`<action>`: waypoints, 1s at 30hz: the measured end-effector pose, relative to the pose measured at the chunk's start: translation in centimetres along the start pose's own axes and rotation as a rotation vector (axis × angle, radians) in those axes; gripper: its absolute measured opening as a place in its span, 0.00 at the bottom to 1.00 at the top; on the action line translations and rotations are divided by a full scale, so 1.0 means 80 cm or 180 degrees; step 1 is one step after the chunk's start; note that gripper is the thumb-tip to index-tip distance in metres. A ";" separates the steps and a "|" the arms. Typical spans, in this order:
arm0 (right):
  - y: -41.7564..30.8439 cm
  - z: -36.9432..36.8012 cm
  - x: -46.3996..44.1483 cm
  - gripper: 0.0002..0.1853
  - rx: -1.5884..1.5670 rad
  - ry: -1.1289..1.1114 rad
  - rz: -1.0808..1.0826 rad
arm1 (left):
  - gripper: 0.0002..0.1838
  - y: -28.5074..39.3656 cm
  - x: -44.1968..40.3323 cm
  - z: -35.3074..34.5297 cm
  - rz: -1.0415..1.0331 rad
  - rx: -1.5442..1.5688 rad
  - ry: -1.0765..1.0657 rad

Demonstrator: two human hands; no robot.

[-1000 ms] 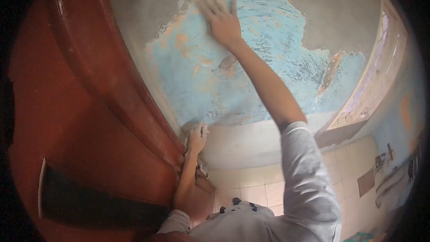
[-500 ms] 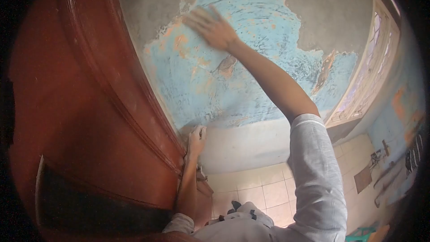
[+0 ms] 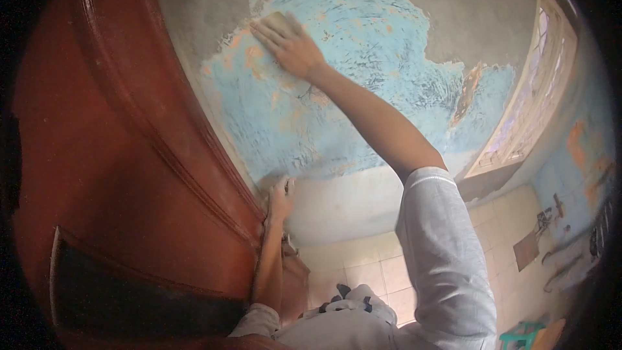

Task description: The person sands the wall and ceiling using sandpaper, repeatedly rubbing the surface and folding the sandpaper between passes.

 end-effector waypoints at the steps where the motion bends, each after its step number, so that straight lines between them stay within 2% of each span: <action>1: -0.007 0.018 -0.003 0.47 -0.0236 0.0182 0.0379 | 0.13 -0.003 -0.002 -0.001 -0.0040 0.0119 0.0017; 2: 0.019 0.035 -0.005 0.46 0.0222 0.0173 -0.0117 | 0.12 -0.003 -0.006 -0.004 -0.0097 0.0255 0.0034; 3: 0.018 0.038 -0.006 0.46 0.0267 0.0178 -0.0125 | 0.12 -0.004 -0.008 -0.008 -0.0136 0.0276 0.0023; 5: 0.035 0.036 -0.005 0.46 0.0232 0.0440 -0.1054 | 0.12 -0.017 -0.005 -0.013 0.0174 0.0160 -0.0015; 6: 0.012 0.010 -0.005 0.48 0.0297 -0.0074 -0.0708 | 0.12 -0.018 -0.006 -0.014 0.0169 0.0164 -0.0027; 7: 0.019 0.008 -0.004 0.48 0.0300 -0.0081 -0.0713 | 0.12 -0.017 -0.007 -0.014 0.0076 0.0128 -0.0009; 9: -0.004 0.005 -0.005 0.50 -0.0139 -0.0070 0.0346 | 0.13 -0.018 -0.006 -0.014 -0.0001 0.0074 0.0018; 10: 0.010 0.034 -0.010 0.49 0.0284 -0.0143 0.0135 | 0.13 -0.024 -0.006 -0.017 0.0176 0.0192 -0.0070; 11: 0.004 0.032 -0.012 0.49 0.0263 -0.0136 0.0151 | 0.13 -0.029 -0.005 -0.020 0.0355 0.0321 -0.0162; 13: 0.032 0.031 -0.010 0.49 0.0140 0.0010 -0.0865 | 0.13 -0.024 -0.006 -0.017 0.0290 0.0343 -0.0141; 14: 0.007 0.024 -0.006 0.49 -0.0938 0.0508 -0.0276 | 0.13 -0.021 -0.005 -0.015 0.0204 0.0341 -0.0156; 15: 0.015 0.002 -0.001 0.49 -0.0953 0.0506 -0.0283 | 0.13 -0.019 -0.005 -0.016 0.0215 0.0329 -0.0159; 17: -0.014 0.010 -0.004 0.49 -0.0659 0.0100 0.0496 | 0.12 -0.018 -0.003 -0.014 0.0175 0.0463 -0.0025; 18: 0.011 0.024 -0.007 0.49 0.0245 -0.0079 0.0189 | 0.12 -0.021 -0.005 -0.013 0.0166 0.0445 -0.0017; 19: 0.047 0.040 -0.012 0.49 0.0256 0.0317 -0.0502 | 0.12 -0.020 -0.005 -0.011 0.0070 0.0312 0.0052; 21: 0.046 0.029 -0.009 0.47 0.0322 0.0294 -0.0870 | 0.12 -0.019 -0.006 -0.016 -0.0003 0.0214 0.0147; 22: 0.042 0.015 -0.002 0.47 0.0313 0.0285 -0.0867 | 0.12 -0.024 -0.006 -0.019 0.0138 0.0349 0.0026; 24: -0.021 -0.006 0.011 0.45 -0.0963 0.0259 0.0666 | 0.11 -0.025 -0.003 -0.022 0.0275 0.0477 -0.0094; 25: -0.014 0.012 0.006 0.45 -0.0971 0.0273 0.0665 | 0.11 -0.025 -0.002 -0.023 0.0377 0.0598 -0.0111; 27: 0.040 0.056 -0.014 0.40 0.0678 0.0186 -0.0280 | 0.10 -0.032 -0.003 -0.019 0.0480 0.0703 -0.0110; 28: 0.058 0.071 -0.010 0.39 0.0389 0.0716 -0.0812 | 0.10 -0.027 -0.005 -0.017 0.0268 0.0547 -0.0049; 29: 0.053 0.058 -0.007 0.39 0.0385 0.0708 -0.0799 | 0.10 -0.020 -0.005 -0.017 0.0064 0.0397 0.0006; 30: 0.018 0.030 -0.003 0.39 0.0300 0.0351 -0.0086 | 0.10 -0.022 -0.001 -0.019 0.0084 0.0397 -0.0007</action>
Point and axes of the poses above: each hand's wrist, its own x-axis away from the middle knuckle, its own z-axis out of the back of the hand, y = z × x, the point moved 10 cm from there along -x, towards the middle knuckle, and after that the axes turned 2 degrees about -z, right-handed, at the moved point
